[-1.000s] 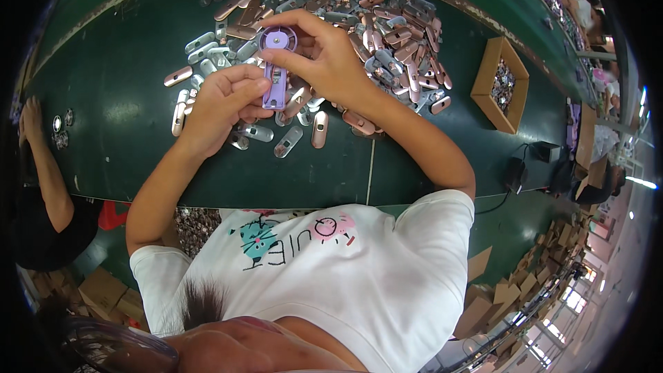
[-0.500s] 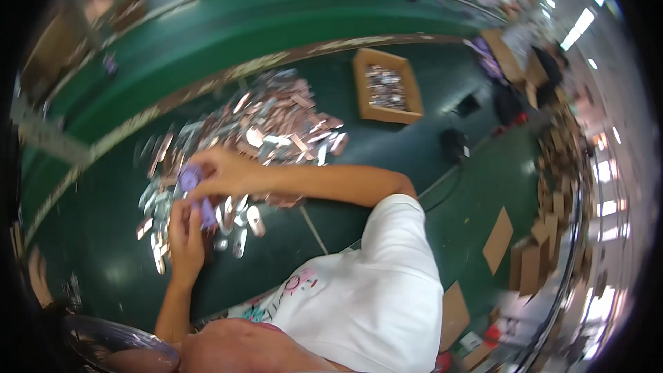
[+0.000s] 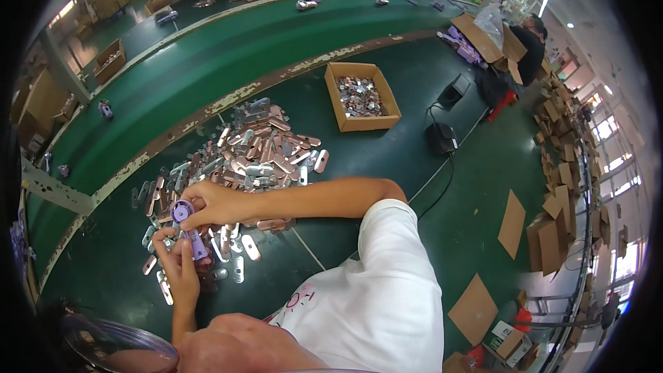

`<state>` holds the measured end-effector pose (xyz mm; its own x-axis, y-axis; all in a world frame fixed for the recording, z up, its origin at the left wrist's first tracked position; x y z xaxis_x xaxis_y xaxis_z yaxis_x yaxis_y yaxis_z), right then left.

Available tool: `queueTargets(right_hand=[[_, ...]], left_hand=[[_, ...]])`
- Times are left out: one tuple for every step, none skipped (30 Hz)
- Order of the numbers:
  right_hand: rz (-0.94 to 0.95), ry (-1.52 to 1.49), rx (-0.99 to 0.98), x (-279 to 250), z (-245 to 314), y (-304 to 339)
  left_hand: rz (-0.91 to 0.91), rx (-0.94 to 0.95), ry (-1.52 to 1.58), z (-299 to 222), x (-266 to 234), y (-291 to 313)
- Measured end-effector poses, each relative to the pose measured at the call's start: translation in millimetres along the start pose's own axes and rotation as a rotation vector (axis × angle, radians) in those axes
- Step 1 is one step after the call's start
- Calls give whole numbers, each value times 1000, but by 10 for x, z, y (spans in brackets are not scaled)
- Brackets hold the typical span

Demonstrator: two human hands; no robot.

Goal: Assemble small purple handheld fans on an electronics factory production line.

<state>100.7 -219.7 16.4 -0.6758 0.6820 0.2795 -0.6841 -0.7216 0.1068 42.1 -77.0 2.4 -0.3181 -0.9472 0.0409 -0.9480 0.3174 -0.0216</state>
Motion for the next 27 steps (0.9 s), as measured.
queueTargets(right_hand=[[14,60,-63,19,48,-55],[4,55,-107,11,94,-28],[-7,49,-152,-7,165,2],[6,98,-195,-47,181,-38],[11,78,-195,-62,170,-52],[16,58,-195,-73,173,-51],[36,35,-174,-71,183,-47],[47,38,-169,-63,205,-36],[38,40,-163,-64,230,-23],[32,41,-157,-58,240,-25],[36,65,-201,-57,241,-29],[32,62,-188,-45,218,-19],[35,59,-175,-19,202,-18],[31,0,-141,-6,192,-12],[43,-2,-123,-8,187,-21],[54,-5,-101,-12,166,-28],[87,-59,-90,12,145,-30],[70,-25,-53,34,138,-43],[55,9,-16,52,150,-21],[17,-34,-5,47,154,39],[-61,-69,30,42,128,90],[-27,-60,-26,38,127,102],[-8,-114,-25,66,146,110],[-2,-119,-38,74,123,78],[27,-123,-54,94,123,36],[21,-104,-74,81,127,2],[-14,-57,-25,70,138,-42]], left_hand=[[-19,-40,33,-46,9,10],[-32,-37,32,-4,-49,5],[62,-48,47,91,-91,-26],[155,-58,63,119,-86,-45],[171,-129,5,117,-83,-18],[170,-109,-67,71,-72,-5],[169,-92,-137,41,-71,10],[164,-110,-178,30,-90,8],[153,-109,-175,29,-95,-1],[156,-90,-172,21,-91,-1],[160,-72,-170,13,-78,-10],[152,-57,-49,14,-30,-34],[168,-57,-92,43,-55,-20],[183,-58,-135,63,-82,-4],[159,-33,-175,35,-75,9],[181,-22,-218,23,-82,24],[201,-12,-261,1,-93,36],[182,31,-280,-62,-90,78],[193,58,-282,-83,-66,88],[201,84,-285,-88,-46,79],[205,110,-307,-61,-39,84],[218,145,-322,-71,-24,89],[227,178,-340,-79,-18,93],[210,164,-348,-43,-41,116],[176,183,-346,-72,-57,141],[158,208,-344,-111,-63,118],[148,243,-406,-156,-96,91]])
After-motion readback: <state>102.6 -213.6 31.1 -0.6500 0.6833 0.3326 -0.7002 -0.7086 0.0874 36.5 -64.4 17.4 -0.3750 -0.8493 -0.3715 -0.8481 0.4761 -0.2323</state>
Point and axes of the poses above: each hand's wrist, its own y-axis away from the middle knuckle, its own x-axis out of the palm, z = x × y, the point moved 5 cm from there along -y, towards the middle knuckle, and after that the axes turned 10 degrees about z, right-handed, at the moved point
